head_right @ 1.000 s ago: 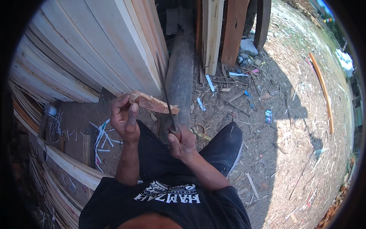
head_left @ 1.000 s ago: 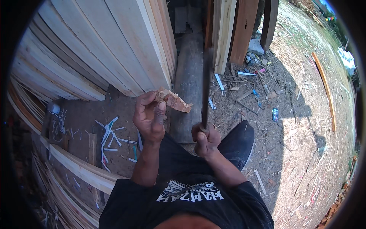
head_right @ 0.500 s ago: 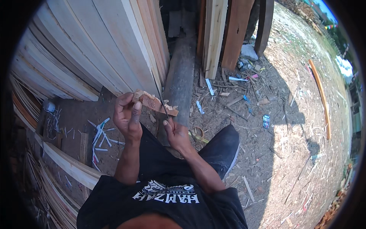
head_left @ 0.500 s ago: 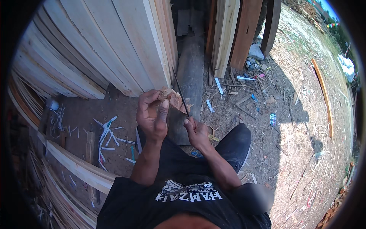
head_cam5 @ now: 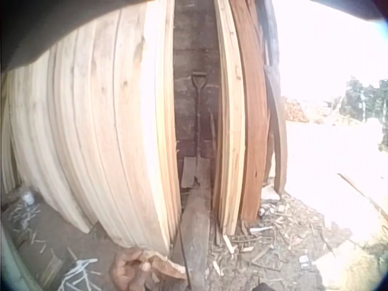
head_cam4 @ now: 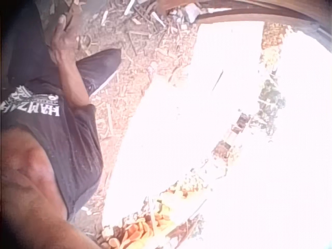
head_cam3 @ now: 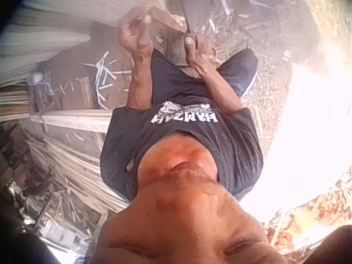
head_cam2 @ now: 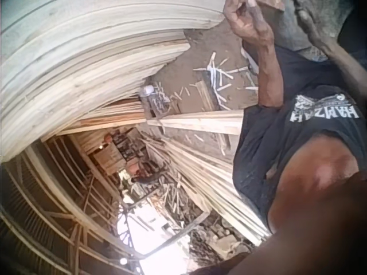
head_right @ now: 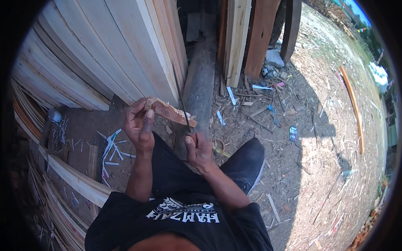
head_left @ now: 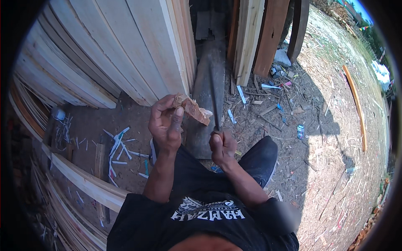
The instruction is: The person shaves a piece of wood using a machete while sitting on the ground in a workshop.
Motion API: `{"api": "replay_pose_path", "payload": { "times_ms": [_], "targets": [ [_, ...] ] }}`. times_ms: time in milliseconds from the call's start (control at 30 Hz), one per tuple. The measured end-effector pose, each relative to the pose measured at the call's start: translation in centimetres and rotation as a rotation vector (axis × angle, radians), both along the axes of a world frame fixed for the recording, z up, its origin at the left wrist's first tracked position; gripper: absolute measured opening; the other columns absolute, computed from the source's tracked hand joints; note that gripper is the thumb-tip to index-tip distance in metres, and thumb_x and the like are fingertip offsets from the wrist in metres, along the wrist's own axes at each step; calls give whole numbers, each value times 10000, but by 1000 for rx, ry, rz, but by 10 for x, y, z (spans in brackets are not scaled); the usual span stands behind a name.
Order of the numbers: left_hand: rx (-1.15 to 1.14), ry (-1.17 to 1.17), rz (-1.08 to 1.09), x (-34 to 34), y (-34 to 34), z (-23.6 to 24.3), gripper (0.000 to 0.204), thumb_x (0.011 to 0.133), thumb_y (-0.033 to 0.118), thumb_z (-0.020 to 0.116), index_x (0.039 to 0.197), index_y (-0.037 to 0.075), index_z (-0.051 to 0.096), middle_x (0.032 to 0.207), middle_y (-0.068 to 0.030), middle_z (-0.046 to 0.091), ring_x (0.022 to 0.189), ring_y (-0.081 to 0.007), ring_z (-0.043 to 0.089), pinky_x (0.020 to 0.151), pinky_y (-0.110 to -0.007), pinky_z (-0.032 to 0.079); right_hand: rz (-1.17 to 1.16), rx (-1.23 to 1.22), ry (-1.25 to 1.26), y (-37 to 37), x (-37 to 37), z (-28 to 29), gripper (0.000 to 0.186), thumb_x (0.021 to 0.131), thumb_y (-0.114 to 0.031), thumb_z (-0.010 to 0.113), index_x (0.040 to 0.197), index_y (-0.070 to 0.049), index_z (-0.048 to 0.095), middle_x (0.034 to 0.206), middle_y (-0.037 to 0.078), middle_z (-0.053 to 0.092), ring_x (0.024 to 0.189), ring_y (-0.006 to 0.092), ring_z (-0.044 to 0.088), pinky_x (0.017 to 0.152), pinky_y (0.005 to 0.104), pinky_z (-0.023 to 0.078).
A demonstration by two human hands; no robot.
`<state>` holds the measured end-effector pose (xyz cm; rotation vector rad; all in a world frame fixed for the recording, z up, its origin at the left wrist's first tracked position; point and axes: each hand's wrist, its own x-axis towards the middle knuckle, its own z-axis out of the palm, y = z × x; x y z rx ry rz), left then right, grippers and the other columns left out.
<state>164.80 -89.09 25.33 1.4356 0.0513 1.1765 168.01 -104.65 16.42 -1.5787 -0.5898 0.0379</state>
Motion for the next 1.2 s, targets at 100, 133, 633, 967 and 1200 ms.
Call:
{"api": "replay_pose_path", "payload": {
  "times_ms": [100, 133, 633, 967, 1200],
  "targets": [
    [32, 11, 7, -8, 2, -2, 278, 838, 38, 627, 1085, -41, 528, 1104, -159, 577, 1023, -210, 574, 934, -338, 444, 259, 19, 1033, 9, 2, -11, 477, 937, -479, 470, 838, -14, 511, 494, -2, 380, 384, 116, 397, 431, 284, 412],
    [60, 23, 1, -9, 3, -2, 279, 839, 39, 626, 1088, -40, 526, 1097, -156, 577, 1020, -212, 576, 930, -337, 447, 270, 15, 1020, 12, 11, 1, 477, 937, -479, 470, 838, -14, 511, 494, -2, 380, 384, 116, 397, 431, 284, 412],
    [5, 55, 63, -11, 13, -4, 291, 858, 76, 613, 1111, -45, 537, 1104, -142, 566, 1022, -206, 572, 908, -320, 450, 331, 161, 980, 15, -18, 4, 438, 933, -464, 494, 931, -28, 528, 544, 6, 441, 423, 98, 442, 515, 262, 467],
    [295, 113, 228, -3, 1, 2, 325, 839, 109, 678, 1123, -23, 592, 1073, -123, 555, 987, -182, 579, 798, -287, 510, 191, -84, 600, 5, -13, 26, 486, 943, -439, 488, 1155, -4, 525, 616, -10, 446, 513, 55, 463, 542, 238, 467],
    [346, 185, 292, -5, -5, 3, 348, 814, 123, 712, 1112, -18, 600, 1028, -103, 552, 899, -174, 601, 734, -268, 533, 112, 696, -135, 1, -9, 86, 449, 958, -454, 432, 1083, -31, 516, 597, 4, 467, 489, 111, 458, 590, 315, 489]
  ]
}}
